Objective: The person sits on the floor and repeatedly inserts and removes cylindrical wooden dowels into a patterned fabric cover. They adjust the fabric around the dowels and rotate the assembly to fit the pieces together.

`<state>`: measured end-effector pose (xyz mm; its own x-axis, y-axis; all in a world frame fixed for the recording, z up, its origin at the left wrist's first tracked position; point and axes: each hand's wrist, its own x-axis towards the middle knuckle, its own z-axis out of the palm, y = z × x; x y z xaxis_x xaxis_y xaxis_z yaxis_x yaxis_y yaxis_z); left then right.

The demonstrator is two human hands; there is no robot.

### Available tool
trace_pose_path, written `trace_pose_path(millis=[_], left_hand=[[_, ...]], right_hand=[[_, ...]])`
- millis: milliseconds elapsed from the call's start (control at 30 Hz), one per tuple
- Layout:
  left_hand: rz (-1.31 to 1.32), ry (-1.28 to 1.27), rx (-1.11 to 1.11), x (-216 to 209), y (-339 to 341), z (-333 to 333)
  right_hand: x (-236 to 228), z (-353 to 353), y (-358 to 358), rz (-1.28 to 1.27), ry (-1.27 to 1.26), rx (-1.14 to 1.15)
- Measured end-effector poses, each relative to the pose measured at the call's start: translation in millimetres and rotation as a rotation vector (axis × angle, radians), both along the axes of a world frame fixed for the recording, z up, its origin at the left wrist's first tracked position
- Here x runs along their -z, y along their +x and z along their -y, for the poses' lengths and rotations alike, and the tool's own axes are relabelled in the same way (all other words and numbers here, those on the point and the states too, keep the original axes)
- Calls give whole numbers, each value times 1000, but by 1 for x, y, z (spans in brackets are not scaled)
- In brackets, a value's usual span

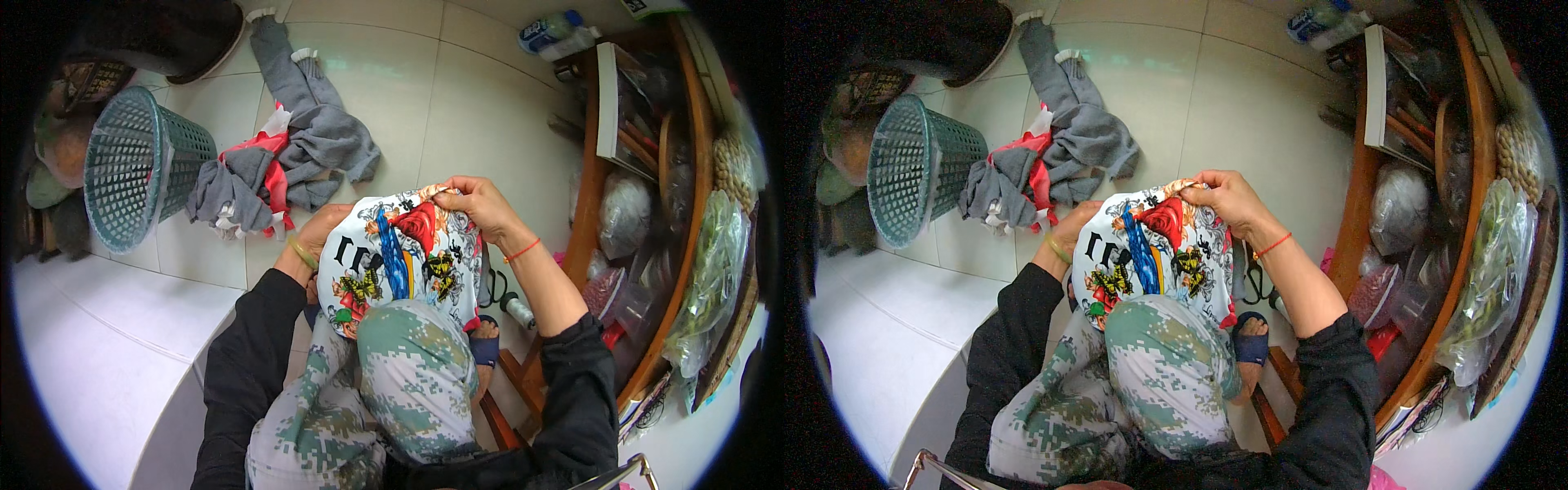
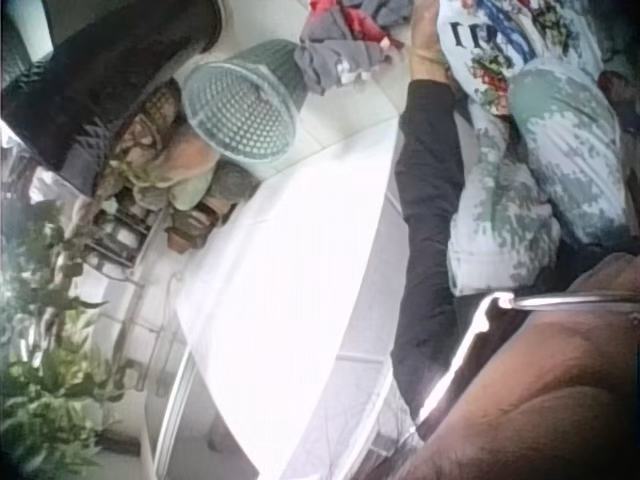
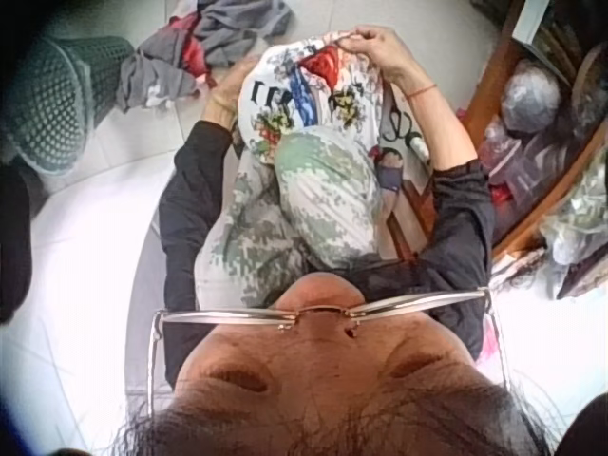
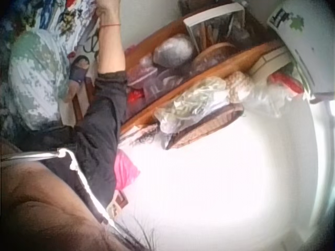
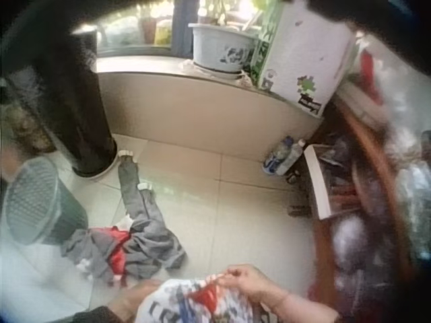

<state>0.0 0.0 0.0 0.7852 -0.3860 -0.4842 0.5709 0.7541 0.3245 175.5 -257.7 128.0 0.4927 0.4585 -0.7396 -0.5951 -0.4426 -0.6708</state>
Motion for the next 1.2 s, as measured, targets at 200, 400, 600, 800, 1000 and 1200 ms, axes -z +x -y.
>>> trace_pose_path(millis=[200,400,600,800,1000,1200], left_hand=[[-118,-213,6,10,-11,1],[-195,-112,-16,-22,-28,4],[-282,128,-125,-1,-39,23],[-152,-44,-221,51,-62,25],[-137,-61,-345,50,-83,32],[28,-338,-387,19,-123,47]], right_hand=[[-7,13,24,-65,-116,-207],[1,58,12,-111,-29,-52],[37,111,-25,-201,88,182],[69,131,-85,-234,271,373],[78,133,-143,-307,517,553],[76,117,-164,-347,653,673]])
